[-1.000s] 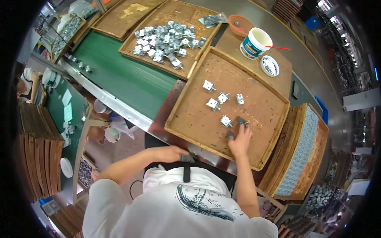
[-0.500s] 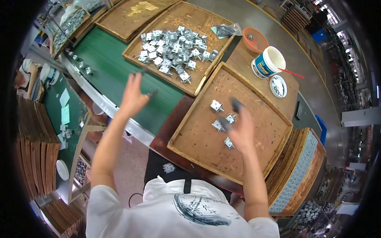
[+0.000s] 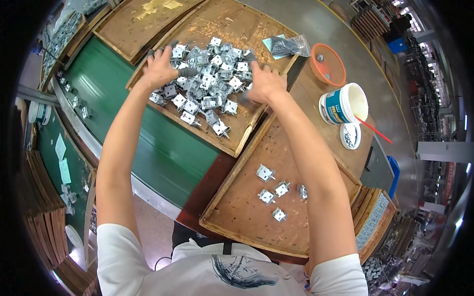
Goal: Assembling small electronic components into trays using alignment fixtures at a production station.
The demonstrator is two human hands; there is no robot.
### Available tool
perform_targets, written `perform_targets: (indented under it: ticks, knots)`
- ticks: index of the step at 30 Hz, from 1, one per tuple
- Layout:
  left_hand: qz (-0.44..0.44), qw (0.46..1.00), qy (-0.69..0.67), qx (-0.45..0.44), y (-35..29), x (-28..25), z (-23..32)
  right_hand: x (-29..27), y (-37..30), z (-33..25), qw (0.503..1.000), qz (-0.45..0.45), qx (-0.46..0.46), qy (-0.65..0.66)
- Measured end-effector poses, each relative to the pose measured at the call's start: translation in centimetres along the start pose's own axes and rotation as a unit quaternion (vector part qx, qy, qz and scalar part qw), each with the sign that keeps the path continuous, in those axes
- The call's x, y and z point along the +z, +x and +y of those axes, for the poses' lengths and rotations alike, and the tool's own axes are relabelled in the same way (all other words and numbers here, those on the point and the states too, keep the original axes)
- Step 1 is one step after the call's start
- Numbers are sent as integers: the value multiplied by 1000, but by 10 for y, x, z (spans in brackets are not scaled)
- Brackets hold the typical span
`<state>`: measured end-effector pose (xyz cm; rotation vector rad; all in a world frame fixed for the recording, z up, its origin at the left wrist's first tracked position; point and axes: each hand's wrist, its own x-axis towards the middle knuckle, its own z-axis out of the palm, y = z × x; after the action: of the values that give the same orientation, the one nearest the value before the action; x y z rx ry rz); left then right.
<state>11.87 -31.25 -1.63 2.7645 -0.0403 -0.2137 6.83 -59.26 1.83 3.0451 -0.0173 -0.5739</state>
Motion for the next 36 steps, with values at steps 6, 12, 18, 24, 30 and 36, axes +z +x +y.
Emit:
perform_targets:
  ticks: [6,12,18,24,30,36]
  knots:
    - [-19,987,2,159,-30,7,6,16,6,-16,989,50,-71,124]
    - [5,993,-18,120,-25,20,11,26,12,-25,948,89,-55,299]
    - [95,993,-50,50,-17,35,35,27,21,-35,818,19,9,575]
    - [111,979,-168,29,-5,56,52,29,19,-49,685,-23,-37,727]
    - [194,935,-286,83,-6,80,47,48,24,-40,702,-20,-67,708]
    - [216,868,-422,146,-10,69,52,2,-17,-52,634,-23,-106,766]
